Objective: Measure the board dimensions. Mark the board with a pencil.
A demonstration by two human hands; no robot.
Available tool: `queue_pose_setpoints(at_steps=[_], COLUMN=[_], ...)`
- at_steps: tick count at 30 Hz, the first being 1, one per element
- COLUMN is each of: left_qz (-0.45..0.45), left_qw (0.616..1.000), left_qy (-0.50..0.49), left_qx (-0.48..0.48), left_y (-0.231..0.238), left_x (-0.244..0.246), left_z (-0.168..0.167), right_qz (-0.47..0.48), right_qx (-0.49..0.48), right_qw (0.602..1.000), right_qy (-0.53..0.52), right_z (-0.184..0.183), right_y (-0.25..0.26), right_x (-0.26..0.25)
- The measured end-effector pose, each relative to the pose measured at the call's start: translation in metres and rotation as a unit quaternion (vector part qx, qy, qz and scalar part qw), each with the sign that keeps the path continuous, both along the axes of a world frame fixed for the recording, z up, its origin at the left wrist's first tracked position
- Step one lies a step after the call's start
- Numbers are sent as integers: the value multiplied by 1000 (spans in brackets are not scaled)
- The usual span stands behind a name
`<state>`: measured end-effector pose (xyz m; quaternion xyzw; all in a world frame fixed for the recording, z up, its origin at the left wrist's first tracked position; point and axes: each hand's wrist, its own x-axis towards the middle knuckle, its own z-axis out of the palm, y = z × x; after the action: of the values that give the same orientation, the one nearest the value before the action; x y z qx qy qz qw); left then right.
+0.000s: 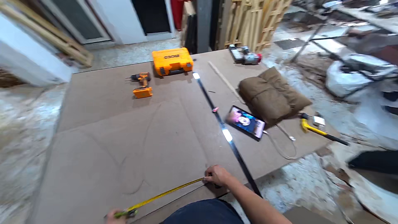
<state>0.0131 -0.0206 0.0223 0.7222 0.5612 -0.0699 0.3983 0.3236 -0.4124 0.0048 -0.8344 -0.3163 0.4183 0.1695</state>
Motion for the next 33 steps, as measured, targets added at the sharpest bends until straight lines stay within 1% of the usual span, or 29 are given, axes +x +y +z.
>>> queue_pose_setpoints(at_steps=[1,2,5,9,14,16,19,21,23,25,29,31,33], left_qz=[-2,9,38,17,-43,-78,-145,-198,-270,-365,-551,-608,-641], left_qw=[999,999,999,1000,999,997,989,979,960,928,824,775,743], left_qy=[-32,-35,3,12,17,15,28,42,38,17,-34,-81,-114], left_qx=[14,21,16,-10,-26,-24,10,38,61,80,129,154,155], left_y=[0,1,12,29,59,75,95,106,117,128,141,146,152], left_x=[-4,-6,-4,11,50,65,84,87,82,76,77,81,84], left_z=[-6,-8,-5,-1,9,10,17,27,31,29,15,-2,-20], right_qz=[-6,-6,11,39,20,-5,-53,-106,-165,-221,-292,-314,-326], right_qx=[2,2,-12,-33,-14,-19,-23,-31,-34,-23,-11,-20,-35], right_qw=[1000,1000,1000,999,999,1000,998,994,985,973,952,943,938], right_qy=[-1,-5,-21,-6,33,17,0,18,39,57,92,108,115], right_z=[1,0,-5,9,12,9,9,9,10,9,-2,-5,-4], right_y=[1,2,6,11,10,15,31,50,74,100,145,160,170], right_x=[0,-1,-7,-32,-93,-119,-148,-174,-206,-240,-303,-328,-348])
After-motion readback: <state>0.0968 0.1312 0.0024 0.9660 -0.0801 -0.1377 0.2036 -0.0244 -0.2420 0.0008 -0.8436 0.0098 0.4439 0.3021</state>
